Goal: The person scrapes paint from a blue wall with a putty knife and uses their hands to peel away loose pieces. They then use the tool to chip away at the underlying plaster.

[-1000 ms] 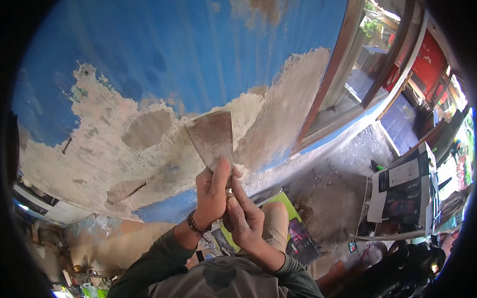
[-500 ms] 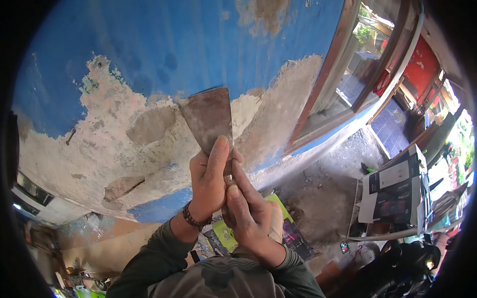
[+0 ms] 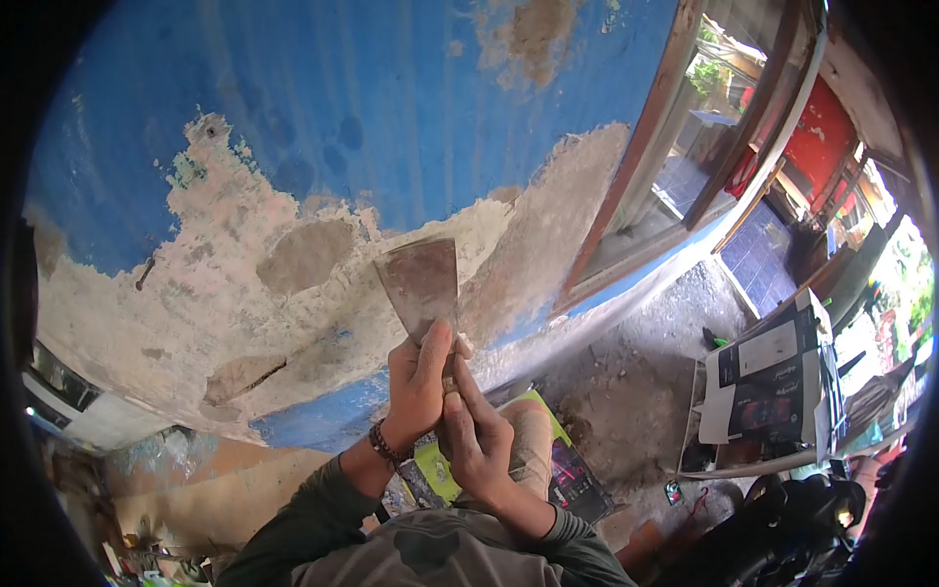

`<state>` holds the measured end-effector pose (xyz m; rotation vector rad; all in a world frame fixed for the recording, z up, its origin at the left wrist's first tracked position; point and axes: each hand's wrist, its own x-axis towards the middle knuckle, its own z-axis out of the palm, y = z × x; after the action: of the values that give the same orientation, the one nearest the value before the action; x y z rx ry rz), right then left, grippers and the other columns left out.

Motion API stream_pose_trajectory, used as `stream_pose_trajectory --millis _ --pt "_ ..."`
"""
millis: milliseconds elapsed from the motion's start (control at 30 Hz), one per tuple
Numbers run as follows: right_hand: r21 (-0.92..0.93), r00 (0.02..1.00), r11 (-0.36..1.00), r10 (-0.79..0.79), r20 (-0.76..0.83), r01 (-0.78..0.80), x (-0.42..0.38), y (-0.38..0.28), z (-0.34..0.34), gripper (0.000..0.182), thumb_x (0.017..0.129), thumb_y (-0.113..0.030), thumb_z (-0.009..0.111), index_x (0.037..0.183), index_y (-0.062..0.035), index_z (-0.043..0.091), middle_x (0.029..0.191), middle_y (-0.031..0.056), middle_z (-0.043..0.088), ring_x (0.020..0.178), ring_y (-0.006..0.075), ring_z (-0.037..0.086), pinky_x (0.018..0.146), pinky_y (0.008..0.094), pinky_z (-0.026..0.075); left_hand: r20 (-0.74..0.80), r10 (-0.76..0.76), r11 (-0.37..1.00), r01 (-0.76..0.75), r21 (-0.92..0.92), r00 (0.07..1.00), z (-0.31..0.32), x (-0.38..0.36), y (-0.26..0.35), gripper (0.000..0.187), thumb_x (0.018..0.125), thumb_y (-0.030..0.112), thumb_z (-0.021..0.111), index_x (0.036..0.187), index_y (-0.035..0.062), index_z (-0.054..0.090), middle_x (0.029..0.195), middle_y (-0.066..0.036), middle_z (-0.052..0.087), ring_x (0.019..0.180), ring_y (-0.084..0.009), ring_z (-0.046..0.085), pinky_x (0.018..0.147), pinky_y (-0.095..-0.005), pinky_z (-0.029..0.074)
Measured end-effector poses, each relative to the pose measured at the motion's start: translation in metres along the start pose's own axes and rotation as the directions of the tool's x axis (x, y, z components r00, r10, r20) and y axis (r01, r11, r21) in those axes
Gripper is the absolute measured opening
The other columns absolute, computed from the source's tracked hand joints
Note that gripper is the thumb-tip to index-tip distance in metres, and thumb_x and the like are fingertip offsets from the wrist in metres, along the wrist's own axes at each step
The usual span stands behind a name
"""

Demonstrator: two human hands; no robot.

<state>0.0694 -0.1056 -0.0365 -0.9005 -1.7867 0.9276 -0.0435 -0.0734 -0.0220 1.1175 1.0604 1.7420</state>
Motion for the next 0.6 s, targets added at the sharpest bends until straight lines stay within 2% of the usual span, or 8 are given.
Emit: stream_pose_trajectory --millis 33,133,300,400,467,500,567,600 --pt "-0.003 1.0 1.0 0.003 -0.006 -0.003 0.003 -0.007 0.003 0.045 0.097 -0.016 0.04 0.136 0.0045 0.035 0.084 -0.0015 0.061 0.06 0.0043 0.049 0.052 0.0157 0.037 0.001 -0.008 1.0 0.009 -0.03 1.0 -0.001 0.0 0.002 0.035 0.095 0.03 0.048 0.079 0.0012 0.059 0.072 0.001 0.056 0.065 -0.0026 0.048 0.054 -0.0196 0.037" --pt "0.648 0.994 0.761 0.099 -0.054 -0.04 0.02 -0.028 0.013 0.043 0.098 -0.011 0.041 0.137 0.0038 0.034 0.075 -0.005 0.051 0.054 0.0007 0.037 0.047 0.0157 0.029 0.032 -0.026 0.997 0.029 -0.077 0.999 0.003 0.014 0.035 0.036 0.095 0.032 0.049 0.078 0.0018 0.058 0.07 0.001 0.055 0.06 -0.0031 0.047 0.051 -0.0195 0.036" --pt "0.383 0.99 0.923 0.013 -0.142 0.043 0.008 0.006 0.017 0.042 0.098 -0.011 0.041 0.137 0.0035 0.035 0.078 -0.0041 0.052 0.053 -0.0007 0.034 0.046 0.0154 0.025 -0.005 -0.04 0.999 0.04 -0.022 0.999 0.003 0.006 0.014 0.037 0.094 0.033 0.049 0.075 0.0025 0.059 0.07 0.002 0.055 0.06 -0.0037 0.046 0.051 -0.0199 0.036" --pt "0.161 0.975 0.968 -0.169 -0.146 0.192 0.014 -0.004 0.014 0.043 0.097 -0.01 0.04 0.136 0.0068 0.033 0.102 0.0066 0.059 0.069 0.005 0.052 0.059 0.0169 0.04 -0.017 0.052 0.997 -0.051 0.052 0.999 0.003 0.013 0.025 0.039 0.094 0.033 0.048 0.074 0.0014 0.059 0.065 0.003 0.053 0.059 -0.0047 0.047 0.05 -0.021 0.035" --pt "0.614 0.945 0.733 0.322 0.066 -0.293 0.031 -0.053 0.004 0.044 0.097 -0.009 0.039 0.136 0.0111 0.03 0.136 0.019 0.042 0.114 0.018 0.05 0.093 0.0258 0.038 0.057 0.092 0.996 -0.092 0.002 0.994 0.003 0.024 0.051 0.04 0.095 0.033 0.048 0.074 0.001 0.058 0.064 0.003 0.053 0.06 -0.0046 0.048 0.05 -0.022 0.036" --pt "0.608 0.948 0.741 0.311 0.067 -0.286 0.033 -0.052 0.004 0.044 0.097 -0.009 0.039 0.136 0.0111 0.03 0.136 0.019 0.042 0.114 0.018 0.05 0.093 0.0258 0.038 0.074 0.055 0.998 -0.052 -0.044 0.996 0.004 0.028 0.058 0.04 0.095 0.033 0.048 0.074 0.0011 0.058 0.065 0.002 0.054 0.061 -0.0045 0.049 0.051 -0.0224 0.037" --pt "0.526 0.998 0.85 0.022 -0.054 0.01 0.027 -0.038 0.008 0.045 0.097 -0.012 0.039 0.138 0.0046 0.031 0.109 0.0079 0.06 0.055 0.0006 0.041 0.047 0.0149 0.031 0.047 0.068 0.998 -0.067 -0.017 0.997 0.003 0.019 0.042 0.039 0.096 0.03 0.046 0.074 0.0003 0.058 0.062 0.001 0.053 0.058 -0.0052 0.047 0.049 -0.0233 0.036" --pt "0.35 0.991 0.933 -0.039 -0.131 0.083 0.025 -0.028 0.013 0.045 0.097 -0.013 0.039 0.138 0.0045 0.031 0.102 0.0055 0.061 0.052 0.0001 0.038 0.047 0.015 0.03 0.027 0.075 0.997 -0.075 0.015 0.997 0.004 0.014 0.034 0.039 0.097 0.027 0.045 0.073 -0.0005 0.058 0.06 0.0 0.053 0.055 -0.0059 0.046 0.047 -0.0242 0.036"
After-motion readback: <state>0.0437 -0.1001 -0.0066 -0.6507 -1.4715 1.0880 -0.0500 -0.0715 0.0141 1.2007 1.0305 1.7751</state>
